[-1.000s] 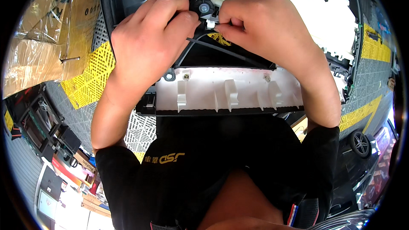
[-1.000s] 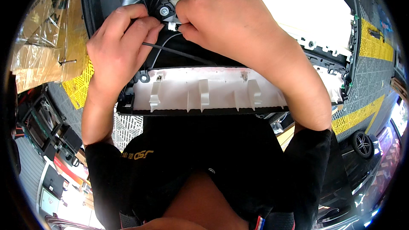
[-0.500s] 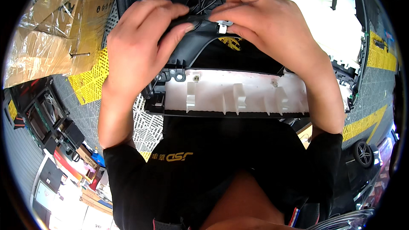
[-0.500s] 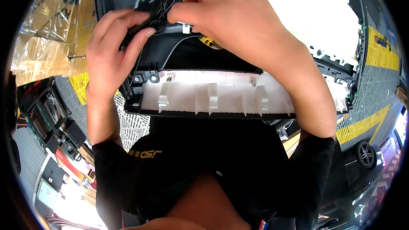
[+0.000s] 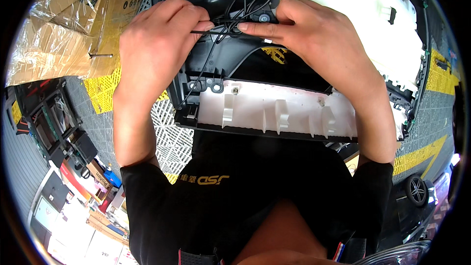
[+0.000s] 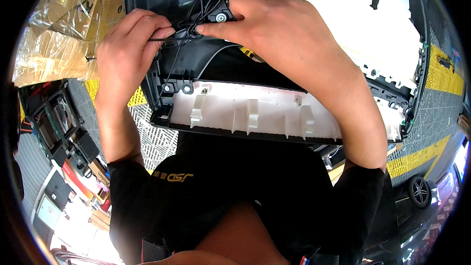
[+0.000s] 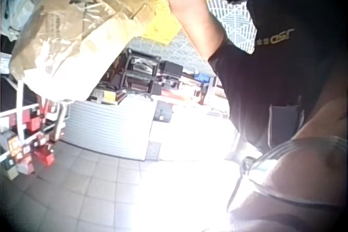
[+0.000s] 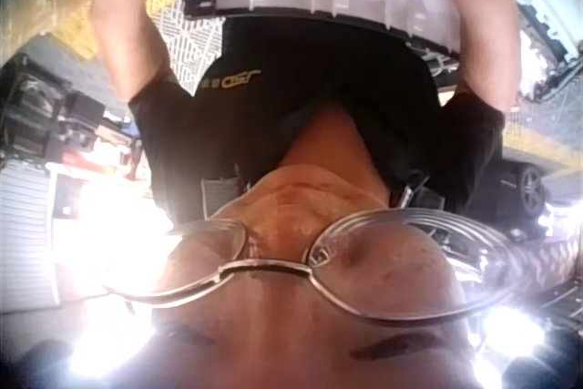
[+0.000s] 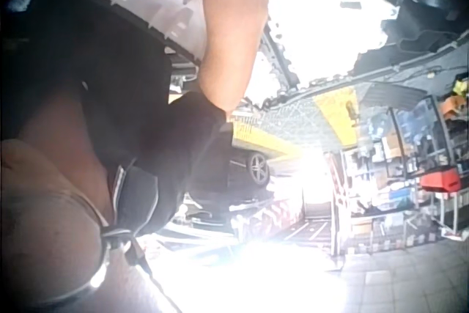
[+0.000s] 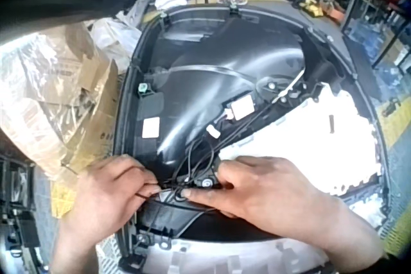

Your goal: The person routes and organizes wires within a car door panel, secures them with zip ties, and trims the excess using a cutter.

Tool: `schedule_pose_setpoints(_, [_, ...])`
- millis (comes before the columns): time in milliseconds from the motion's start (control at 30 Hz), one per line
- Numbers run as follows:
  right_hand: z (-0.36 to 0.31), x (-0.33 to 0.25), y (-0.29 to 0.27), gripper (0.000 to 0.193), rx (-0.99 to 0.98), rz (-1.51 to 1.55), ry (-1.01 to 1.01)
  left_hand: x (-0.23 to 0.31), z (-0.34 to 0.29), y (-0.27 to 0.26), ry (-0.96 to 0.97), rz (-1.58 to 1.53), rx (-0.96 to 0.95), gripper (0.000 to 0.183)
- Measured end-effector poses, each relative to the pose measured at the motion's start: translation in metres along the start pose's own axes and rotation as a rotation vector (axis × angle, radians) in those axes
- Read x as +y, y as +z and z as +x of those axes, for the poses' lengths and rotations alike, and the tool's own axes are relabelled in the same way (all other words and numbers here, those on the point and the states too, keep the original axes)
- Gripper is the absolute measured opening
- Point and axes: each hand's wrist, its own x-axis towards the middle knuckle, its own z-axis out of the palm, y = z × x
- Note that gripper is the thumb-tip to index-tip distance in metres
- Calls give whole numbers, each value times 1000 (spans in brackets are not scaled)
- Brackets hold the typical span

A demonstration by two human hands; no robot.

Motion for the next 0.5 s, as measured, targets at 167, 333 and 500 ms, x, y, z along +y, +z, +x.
schedule_pose_setpoints(167, [-1,2,3,61,20,64,2,13,5,-8,-56,138,-77,25])
schedule_pose_setpoints(333, [2,-1,-3,42,-26,-43,-1,17,14,-13,-103,-198,-131,43])
schedule_pose_setpoints(500, [3,-2,-2,38,46,35,6,26,24,-21,-161,-356,-204,42])
